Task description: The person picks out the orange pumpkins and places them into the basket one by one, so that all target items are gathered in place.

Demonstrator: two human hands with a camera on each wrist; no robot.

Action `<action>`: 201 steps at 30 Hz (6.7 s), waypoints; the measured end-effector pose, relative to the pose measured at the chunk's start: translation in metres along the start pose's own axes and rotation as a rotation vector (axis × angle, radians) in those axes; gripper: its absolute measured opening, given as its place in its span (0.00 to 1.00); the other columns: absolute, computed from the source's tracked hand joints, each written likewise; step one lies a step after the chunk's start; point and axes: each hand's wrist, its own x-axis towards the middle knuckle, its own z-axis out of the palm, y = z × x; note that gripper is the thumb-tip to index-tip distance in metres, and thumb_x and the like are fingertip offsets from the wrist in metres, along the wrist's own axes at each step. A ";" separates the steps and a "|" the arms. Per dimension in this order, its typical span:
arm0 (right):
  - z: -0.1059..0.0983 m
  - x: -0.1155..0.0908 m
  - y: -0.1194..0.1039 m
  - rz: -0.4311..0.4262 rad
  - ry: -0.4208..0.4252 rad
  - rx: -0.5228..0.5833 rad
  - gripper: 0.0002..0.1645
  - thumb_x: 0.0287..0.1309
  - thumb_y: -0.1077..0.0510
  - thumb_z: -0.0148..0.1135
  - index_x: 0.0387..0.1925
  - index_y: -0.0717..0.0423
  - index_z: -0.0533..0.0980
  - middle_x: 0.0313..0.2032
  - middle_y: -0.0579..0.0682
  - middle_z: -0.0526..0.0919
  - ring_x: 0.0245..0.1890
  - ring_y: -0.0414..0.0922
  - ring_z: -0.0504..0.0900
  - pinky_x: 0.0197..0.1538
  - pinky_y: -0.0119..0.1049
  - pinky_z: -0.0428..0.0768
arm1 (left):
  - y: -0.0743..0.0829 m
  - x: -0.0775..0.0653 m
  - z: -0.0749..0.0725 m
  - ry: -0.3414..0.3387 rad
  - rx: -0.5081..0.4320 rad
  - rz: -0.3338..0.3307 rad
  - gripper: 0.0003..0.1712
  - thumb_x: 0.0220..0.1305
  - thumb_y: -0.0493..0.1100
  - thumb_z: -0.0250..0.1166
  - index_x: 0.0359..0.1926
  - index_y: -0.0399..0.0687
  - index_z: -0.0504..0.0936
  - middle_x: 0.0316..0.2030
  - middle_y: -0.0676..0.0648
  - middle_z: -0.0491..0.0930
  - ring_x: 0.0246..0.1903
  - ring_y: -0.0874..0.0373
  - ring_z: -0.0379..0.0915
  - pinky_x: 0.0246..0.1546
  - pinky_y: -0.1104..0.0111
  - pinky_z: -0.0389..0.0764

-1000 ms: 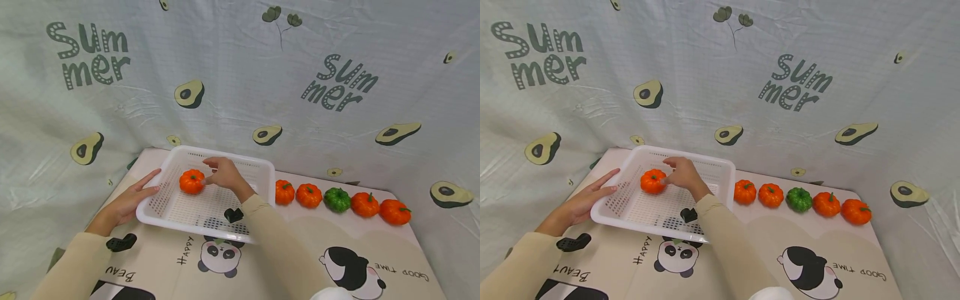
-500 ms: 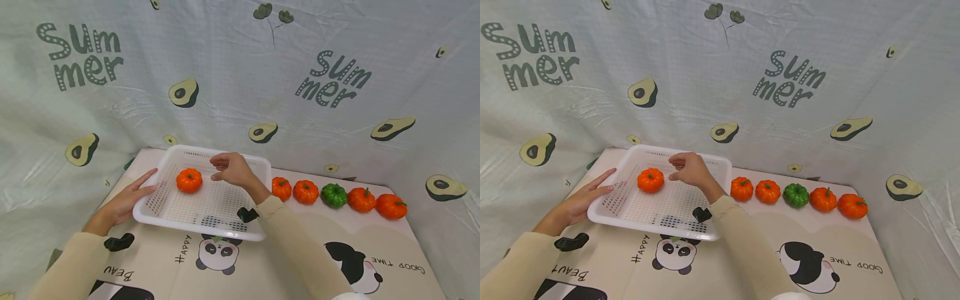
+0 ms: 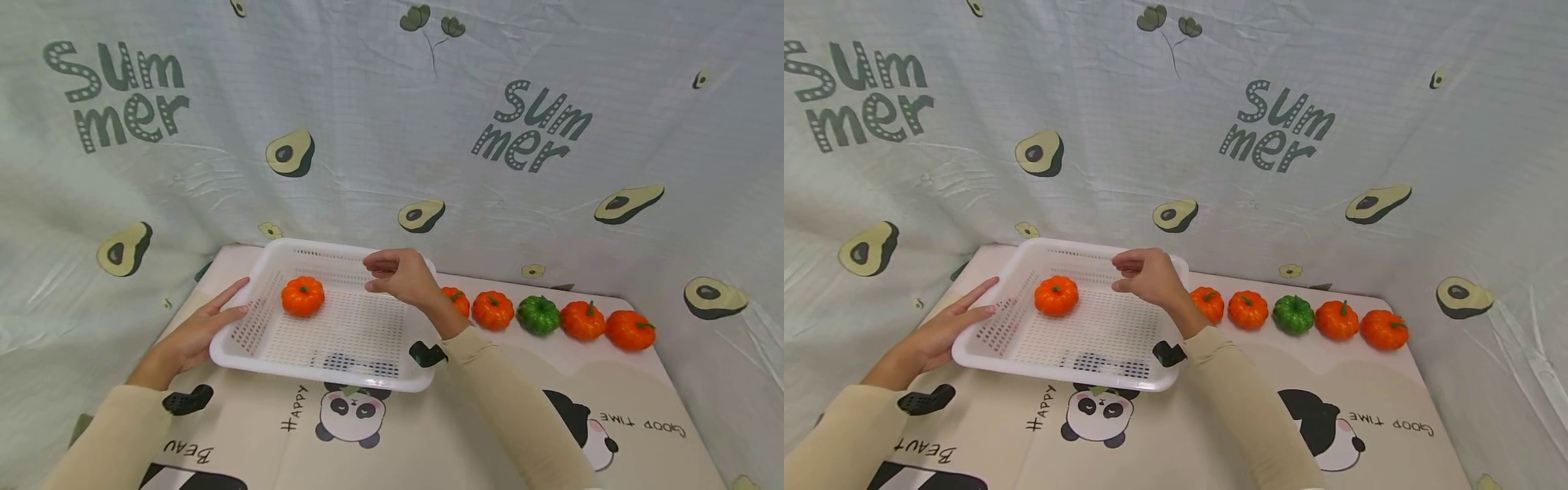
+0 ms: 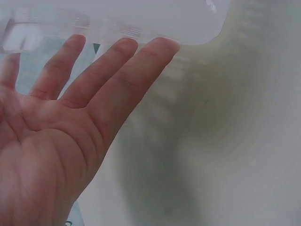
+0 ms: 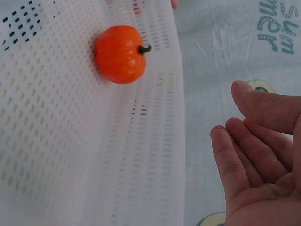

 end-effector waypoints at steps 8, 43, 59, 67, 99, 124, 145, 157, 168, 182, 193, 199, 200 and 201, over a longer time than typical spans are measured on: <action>-0.014 -0.009 0.008 0.022 0.050 0.050 0.26 0.55 0.67 0.75 0.57 0.62 0.83 0.58 0.59 0.87 0.60 0.53 0.86 0.62 0.39 0.85 | 0.002 -0.002 0.000 0.013 0.006 -0.014 0.43 0.81 0.57 0.54 0.82 0.81 0.37 0.83 0.34 0.42 0.58 0.48 0.73 0.52 0.55 0.87; -0.077 -0.055 0.046 0.108 0.237 0.167 0.34 0.60 0.68 0.71 0.68 0.62 0.75 0.68 0.63 0.78 0.71 0.57 0.77 0.65 0.37 0.80 | 0.001 -0.001 0.002 0.021 0.023 0.004 0.44 0.81 0.56 0.53 0.83 0.78 0.36 0.84 0.34 0.42 0.60 0.46 0.73 0.54 0.50 0.87; -0.070 -0.067 0.088 0.223 0.376 0.021 0.42 0.61 0.64 0.72 0.75 0.57 0.68 0.75 0.56 0.71 0.78 0.54 0.67 0.77 0.47 0.68 | 0.000 -0.001 0.004 0.020 0.024 -0.003 0.44 0.81 0.56 0.53 0.83 0.76 0.35 0.83 0.34 0.42 0.60 0.45 0.73 0.54 0.52 0.87; -0.055 -0.070 0.107 0.297 0.445 -0.052 0.49 0.57 0.62 0.75 0.78 0.51 0.64 0.79 0.52 0.65 0.80 0.60 0.62 0.77 0.52 0.68 | 0.000 0.001 0.005 0.022 0.032 0.003 0.44 0.81 0.56 0.53 0.83 0.76 0.35 0.83 0.33 0.41 0.62 0.43 0.72 0.54 0.49 0.87; -0.034 -0.067 0.114 0.382 0.517 -0.272 0.43 0.54 0.62 0.78 0.71 0.60 0.72 0.70 0.64 0.75 0.71 0.64 0.73 0.73 0.60 0.72 | -0.003 0.002 0.004 0.060 0.097 0.025 0.42 0.81 0.56 0.52 0.84 0.73 0.38 0.83 0.33 0.44 0.62 0.43 0.73 0.54 0.52 0.88; -0.050 -0.077 0.089 0.370 0.521 -0.287 0.43 0.53 0.59 0.80 0.70 0.59 0.74 0.68 0.62 0.78 0.69 0.62 0.75 0.72 0.58 0.74 | -0.003 0.003 0.005 0.064 0.089 0.026 0.43 0.81 0.57 0.53 0.83 0.77 0.38 0.84 0.35 0.42 0.68 0.33 0.68 0.54 0.46 0.87; -0.071 -0.084 0.070 0.355 0.522 -0.281 0.44 0.53 0.58 0.80 0.71 0.59 0.73 0.69 0.63 0.77 0.69 0.61 0.75 0.74 0.55 0.74 | -0.003 0.000 0.005 0.054 0.079 0.039 0.43 0.81 0.57 0.53 0.84 0.75 0.37 0.84 0.34 0.41 0.66 0.37 0.69 0.54 0.46 0.87; -0.078 -0.089 0.060 0.322 0.532 -0.269 0.43 0.54 0.59 0.79 0.70 0.60 0.74 0.69 0.63 0.77 0.70 0.61 0.75 0.74 0.55 0.74 | -0.001 0.002 0.005 0.057 0.067 0.031 0.42 0.81 0.56 0.52 0.83 0.76 0.37 0.84 0.35 0.41 0.69 0.32 0.66 0.55 0.46 0.87; -0.078 -0.089 0.048 0.258 0.516 -0.249 0.42 0.56 0.62 0.77 0.71 0.62 0.72 0.70 0.63 0.77 0.71 0.62 0.74 0.75 0.55 0.72 | -0.004 0.003 0.004 0.053 0.062 0.029 0.43 0.80 0.57 0.54 0.83 0.77 0.38 0.84 0.35 0.42 0.66 0.37 0.70 0.54 0.45 0.87; -0.072 -0.082 0.033 0.259 0.480 -0.182 0.43 0.57 0.63 0.76 0.74 0.59 0.70 0.73 0.59 0.74 0.73 0.59 0.72 0.75 0.52 0.72 | -0.001 0.002 0.004 0.048 0.056 0.025 0.43 0.81 0.57 0.53 0.83 0.77 0.37 0.84 0.35 0.41 0.68 0.33 0.67 0.55 0.45 0.86; -0.063 -0.073 0.021 0.254 0.463 -0.171 0.44 0.58 0.63 0.76 0.74 0.58 0.70 0.73 0.59 0.73 0.74 0.58 0.71 0.76 0.52 0.72 | -0.002 0.004 0.004 0.051 0.043 0.025 0.43 0.80 0.57 0.54 0.83 0.79 0.39 0.84 0.36 0.41 0.69 0.31 0.65 0.55 0.44 0.86; -0.057 -0.068 0.018 0.236 0.450 -0.180 0.44 0.57 0.62 0.77 0.74 0.58 0.71 0.72 0.58 0.75 0.72 0.58 0.72 0.75 0.52 0.73 | -0.001 0.004 0.004 0.054 0.042 0.024 0.43 0.80 0.57 0.55 0.83 0.79 0.39 0.84 0.36 0.41 0.70 0.30 0.65 0.55 0.44 0.86; -0.055 -0.067 0.017 0.232 0.446 -0.185 0.44 0.57 0.62 0.77 0.74 0.58 0.71 0.72 0.58 0.75 0.72 0.58 0.73 0.75 0.52 0.73 | -0.001 0.004 0.004 0.055 0.040 0.022 0.43 0.80 0.57 0.55 0.83 0.79 0.39 0.84 0.36 0.41 0.70 0.30 0.64 0.55 0.44 0.86; -0.054 -0.066 0.017 0.232 0.443 -0.191 0.44 0.57 0.62 0.77 0.74 0.57 0.70 0.72 0.58 0.75 0.72 0.58 0.73 0.75 0.52 0.73 | -0.001 0.003 0.004 0.056 0.037 0.020 0.43 0.80 0.57 0.55 0.83 0.79 0.39 0.84 0.36 0.41 0.70 0.29 0.64 0.55 0.44 0.86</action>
